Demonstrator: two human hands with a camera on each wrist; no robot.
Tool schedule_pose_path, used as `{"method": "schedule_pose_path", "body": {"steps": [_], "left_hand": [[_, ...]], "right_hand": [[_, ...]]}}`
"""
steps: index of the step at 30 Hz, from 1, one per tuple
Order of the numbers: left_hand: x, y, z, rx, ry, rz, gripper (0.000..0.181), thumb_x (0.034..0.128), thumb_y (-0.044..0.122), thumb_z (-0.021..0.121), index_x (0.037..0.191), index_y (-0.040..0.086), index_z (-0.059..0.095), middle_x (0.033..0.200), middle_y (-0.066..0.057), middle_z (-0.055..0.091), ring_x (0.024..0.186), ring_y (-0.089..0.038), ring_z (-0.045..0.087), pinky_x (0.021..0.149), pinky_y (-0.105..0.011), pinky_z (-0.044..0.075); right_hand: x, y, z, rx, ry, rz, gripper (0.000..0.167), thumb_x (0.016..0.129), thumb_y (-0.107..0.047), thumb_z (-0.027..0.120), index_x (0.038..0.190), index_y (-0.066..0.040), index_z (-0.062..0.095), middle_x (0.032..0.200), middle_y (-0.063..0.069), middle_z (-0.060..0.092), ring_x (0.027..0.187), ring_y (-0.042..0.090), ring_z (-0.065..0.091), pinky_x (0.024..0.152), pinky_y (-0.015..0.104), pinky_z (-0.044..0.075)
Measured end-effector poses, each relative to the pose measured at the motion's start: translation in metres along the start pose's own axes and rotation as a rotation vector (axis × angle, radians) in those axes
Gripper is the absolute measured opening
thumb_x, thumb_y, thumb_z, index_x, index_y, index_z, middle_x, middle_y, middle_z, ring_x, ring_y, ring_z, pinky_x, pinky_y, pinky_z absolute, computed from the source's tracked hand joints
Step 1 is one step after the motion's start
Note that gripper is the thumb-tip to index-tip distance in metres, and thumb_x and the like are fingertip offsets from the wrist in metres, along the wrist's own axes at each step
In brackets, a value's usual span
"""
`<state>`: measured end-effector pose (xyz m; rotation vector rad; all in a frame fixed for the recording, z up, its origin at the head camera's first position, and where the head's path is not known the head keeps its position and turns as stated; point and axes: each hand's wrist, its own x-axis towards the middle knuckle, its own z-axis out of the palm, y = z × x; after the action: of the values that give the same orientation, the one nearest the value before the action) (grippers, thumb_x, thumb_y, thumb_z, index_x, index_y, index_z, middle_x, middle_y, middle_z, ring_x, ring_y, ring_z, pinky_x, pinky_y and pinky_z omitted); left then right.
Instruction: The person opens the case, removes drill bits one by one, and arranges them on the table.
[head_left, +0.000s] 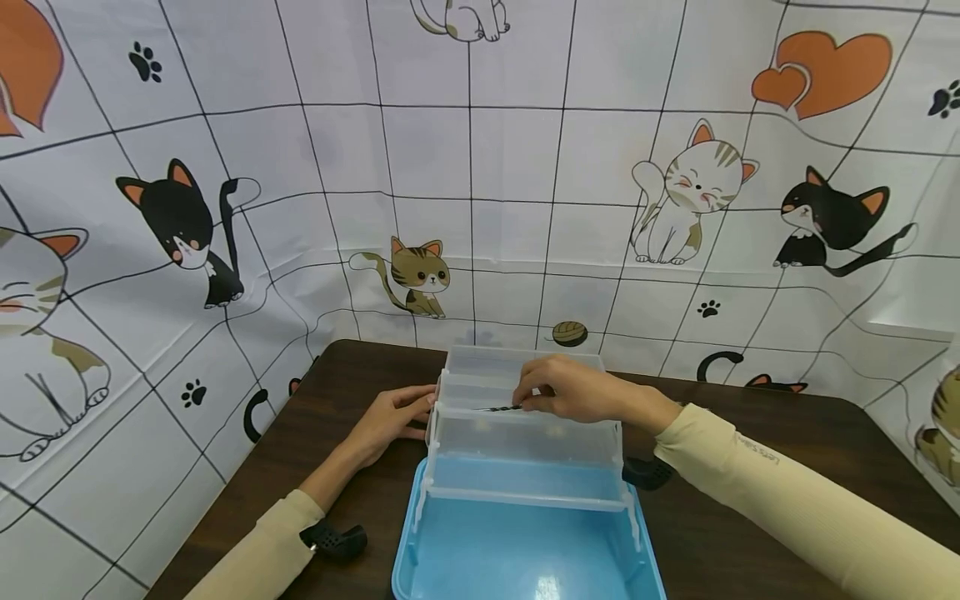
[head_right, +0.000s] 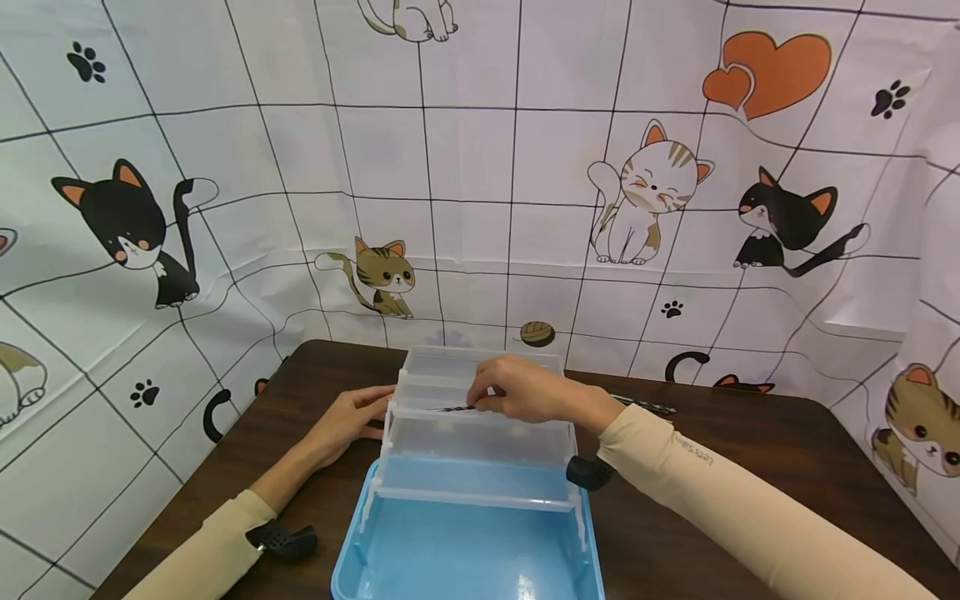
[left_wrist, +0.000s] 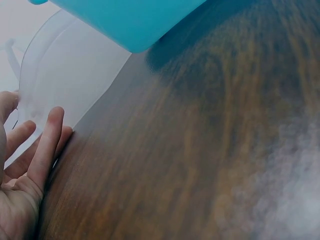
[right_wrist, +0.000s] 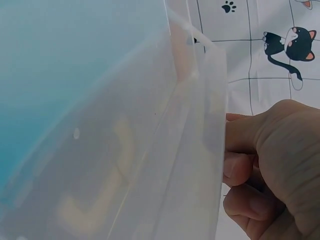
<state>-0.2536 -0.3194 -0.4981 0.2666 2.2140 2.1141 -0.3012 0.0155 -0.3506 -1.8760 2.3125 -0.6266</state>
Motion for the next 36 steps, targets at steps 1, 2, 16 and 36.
{"method": "schedule_pose_path", "body": {"steps": [1, 2, 16, 36], "left_hand": [[0.000, 0.000, 0.000, -0.001, -0.002, -0.001, 0.051, 0.1036, 0.030, 0.064, 0.147, 0.005, 0.055, 0.143, -0.020, 0.054, 0.109, -0.033, 0.066, 0.082, -0.046, 0.060], [0.000, -0.001, 0.000, -0.001, -0.004, -0.002, 0.051, 0.1036, 0.030, 0.064, 0.147, 0.005, 0.054, 0.143, -0.020, 0.054, 0.109, -0.033, 0.066, 0.082, -0.046, 0.060], [0.003, -0.003, 0.003, 0.006, -0.008, 0.001, 0.051, 0.1038, 0.031, 0.064, 0.147, 0.006, 0.055, 0.142, -0.020, 0.055, 0.108, -0.033, 0.066, 0.082, -0.046, 0.060], [0.000, -0.002, -0.002, 0.027, 0.014, -0.015, 0.053, 0.1029, 0.034, 0.065, 0.147, 0.006, 0.055, 0.140, -0.019, 0.056, 0.108, -0.033, 0.066, 0.082, -0.046, 0.060]], "right_hand": [[-0.001, 0.000, 0.000, -0.001, 0.003, 0.006, 0.013, 0.096, -0.004, 0.071, 0.107, -0.007, 0.078, 0.096, -0.005, 0.065, 0.074, 0.003, 0.055, 0.064, 0.024, 0.052], [-0.002, 0.000, 0.000, 0.000, 0.005, 0.012, 0.012, 0.096, -0.004, 0.071, 0.106, -0.007, 0.078, 0.096, -0.005, 0.065, 0.073, 0.003, 0.054, 0.064, 0.024, 0.052], [-0.036, 0.009, -0.010, 0.007, 0.076, 0.087, 0.014, 0.099, 0.001, 0.065, 0.107, -0.008, 0.072, 0.102, 0.002, 0.063, 0.067, 0.007, 0.050, 0.059, 0.026, 0.049], [-0.154, 0.035, -0.036, 0.074, 0.326, 0.434, 0.013, 0.103, -0.010, 0.064, 0.108, -0.020, 0.069, 0.111, 0.001, 0.066, 0.083, 0.012, 0.069, 0.068, 0.031, 0.057]]}}
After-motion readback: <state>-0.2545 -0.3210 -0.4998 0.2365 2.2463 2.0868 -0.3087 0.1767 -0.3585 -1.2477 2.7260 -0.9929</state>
